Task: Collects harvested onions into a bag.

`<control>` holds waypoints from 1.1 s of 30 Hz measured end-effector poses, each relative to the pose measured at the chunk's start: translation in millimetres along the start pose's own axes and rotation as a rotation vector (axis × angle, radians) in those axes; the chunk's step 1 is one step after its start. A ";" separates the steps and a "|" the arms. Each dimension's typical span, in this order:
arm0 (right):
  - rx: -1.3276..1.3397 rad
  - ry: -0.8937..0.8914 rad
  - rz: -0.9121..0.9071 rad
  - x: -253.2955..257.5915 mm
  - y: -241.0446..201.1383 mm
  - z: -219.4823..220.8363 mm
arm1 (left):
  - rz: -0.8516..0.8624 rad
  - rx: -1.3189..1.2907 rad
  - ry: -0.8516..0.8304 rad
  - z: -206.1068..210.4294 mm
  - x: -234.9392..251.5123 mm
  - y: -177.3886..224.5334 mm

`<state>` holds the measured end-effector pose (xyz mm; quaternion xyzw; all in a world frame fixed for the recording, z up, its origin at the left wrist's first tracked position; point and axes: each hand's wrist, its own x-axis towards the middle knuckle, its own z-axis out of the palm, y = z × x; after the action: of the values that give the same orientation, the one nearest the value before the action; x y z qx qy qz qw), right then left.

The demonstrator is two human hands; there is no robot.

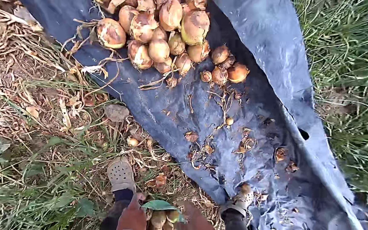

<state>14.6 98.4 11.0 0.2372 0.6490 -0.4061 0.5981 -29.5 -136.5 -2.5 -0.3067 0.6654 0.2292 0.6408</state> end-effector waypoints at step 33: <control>0.119 -0.027 -0.675 9.9 -31.0 -101.5 | -0.015 0.064 0.012 14.7 -11.7 10.7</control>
<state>-71.0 161.7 4.4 0.0380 0.6581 -0.6212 0.4238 -26.6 -117.3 7.1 -0.2923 0.6740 0.2013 0.6479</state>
